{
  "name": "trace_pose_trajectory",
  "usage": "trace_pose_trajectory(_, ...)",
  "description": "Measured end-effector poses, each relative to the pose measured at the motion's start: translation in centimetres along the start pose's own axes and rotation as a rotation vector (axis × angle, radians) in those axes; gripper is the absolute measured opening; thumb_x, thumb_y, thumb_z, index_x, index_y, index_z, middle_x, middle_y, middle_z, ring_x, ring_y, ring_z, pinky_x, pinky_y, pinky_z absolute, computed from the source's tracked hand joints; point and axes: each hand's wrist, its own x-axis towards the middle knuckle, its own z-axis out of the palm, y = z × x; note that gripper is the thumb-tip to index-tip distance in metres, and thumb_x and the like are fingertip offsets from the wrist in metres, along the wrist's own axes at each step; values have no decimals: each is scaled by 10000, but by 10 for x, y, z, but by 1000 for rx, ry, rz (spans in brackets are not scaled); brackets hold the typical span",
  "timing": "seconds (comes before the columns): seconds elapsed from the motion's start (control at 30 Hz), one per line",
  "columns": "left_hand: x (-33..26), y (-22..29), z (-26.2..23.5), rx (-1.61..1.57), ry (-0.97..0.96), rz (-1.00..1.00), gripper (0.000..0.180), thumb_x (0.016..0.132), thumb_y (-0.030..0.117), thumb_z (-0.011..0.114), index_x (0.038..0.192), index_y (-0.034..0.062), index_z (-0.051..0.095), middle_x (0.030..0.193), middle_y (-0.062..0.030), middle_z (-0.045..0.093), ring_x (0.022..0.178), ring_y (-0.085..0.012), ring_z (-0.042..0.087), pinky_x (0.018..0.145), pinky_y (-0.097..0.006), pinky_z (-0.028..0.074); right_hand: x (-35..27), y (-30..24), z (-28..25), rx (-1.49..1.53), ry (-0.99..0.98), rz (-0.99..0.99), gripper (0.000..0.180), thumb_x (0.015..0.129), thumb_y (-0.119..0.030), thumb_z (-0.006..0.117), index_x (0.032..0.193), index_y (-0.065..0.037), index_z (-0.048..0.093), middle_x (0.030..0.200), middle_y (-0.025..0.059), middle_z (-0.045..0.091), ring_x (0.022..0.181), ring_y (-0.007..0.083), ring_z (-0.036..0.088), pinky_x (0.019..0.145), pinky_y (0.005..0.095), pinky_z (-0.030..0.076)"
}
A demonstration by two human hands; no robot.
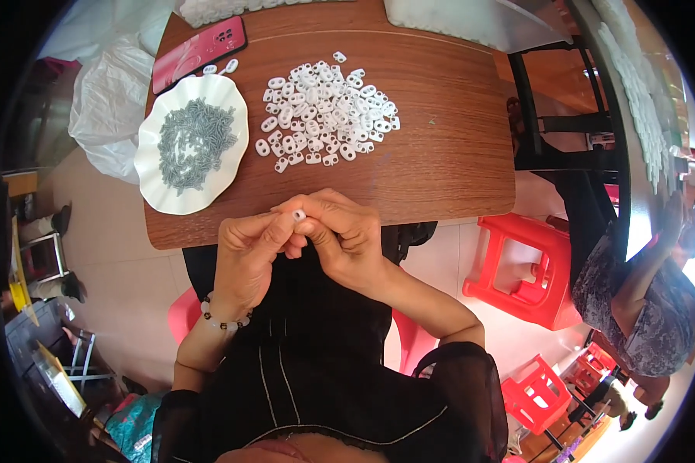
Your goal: The person is manually assembling small white plastic components by inserting tiny metal rings into them.
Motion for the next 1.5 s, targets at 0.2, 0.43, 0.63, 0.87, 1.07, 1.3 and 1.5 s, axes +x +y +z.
trace_pose_trajectory(0.2, 12, 0, 0, 46, -21, 104, 260, 955, 203, 592, 1034, -24, 691, 847, -75, 682, 731, -95, 606, 678, -218, 499, 5, 8, -8, 490, -71, 180, 321, 986, -161, 515, 1251, 13, 569, 1098, 104, 643, 816, 104, 585, 755, 250, 505)
trace_pose_trajectory(0.43, 14, -4, 4, 114, -17, 207, 233, 955, 149, 585, 1061, -40, 671, 900, -88, 678, 758, -96, 598, 702, -226, 504, 4, 16, -17, 417, -140, 159, 378, 1003, -215, 482, 1310, -1, 528, 1229, 130, 612, 993, 130, 571, 883, 282, 473)
trace_pose_trajectory(0.63, 14, -4, 7, 125, -9, 211, 219, 954, 128, 583, 1056, -44, 673, 895, -88, 677, 761, -96, 598, 694, -223, 505, 3, 18, -20, 454, -149, 159, 369, 1003, -200, 479, 1310, 1, 527, 1237, 129, 609, 1020, 135, 573, 898, 282, 465)
trace_pose_trajectory(0.87, 14, -8, 9, 133, 13, 217, 211, 951, 118, 588, 1055, -44, 674, 895, -89, 679, 755, -92, 604, 689, -217, 504, 3, 22, -22, 512, -173, 187, 379, 1010, -197, 463, 1327, 5, 505, 1243, 142, 602, 1071, 150, 575, 930, 294, 459)
trace_pose_trajectory(1.07, 16, -7, 9, 94, 18, 180, 210, 948, 135, 598, 1039, -34, 684, 874, -77, 687, 743, -83, 601, 683, -212, 504, 4, 22, -22, 559, -169, 244, 388, 1013, -219, 454, 1322, 10, 508, 1247, 143, 602, 1092, 163, 573, 960, 312, 445)
trace_pose_trajectory(1.3, 17, -5, 8, 88, 22, 156, 213, 947, 145, 601, 1031, -31, 687, 864, -71, 689, 736, -75, 597, 671, -207, 503, 5, 25, -22, 554, -167, 234, 396, 1013, -231, 454, 1321, 10, 507, 1248, 143, 601, 1093, 163, 573, 965, 311, 440)
trace_pose_trajectory(1.5, 17, -7, 8, 80, 20, 165, 208, 946, 134, 601, 1025, -38, 686, 845, -70, 687, 724, -76, 599, 666, -203, 501, 5, 19, -22, 623, -182, 268, 416, 991, -228, 507, 1334, 8, 493, 1257, 143, 594, 1090, 168, 571, 941, 331, 472)
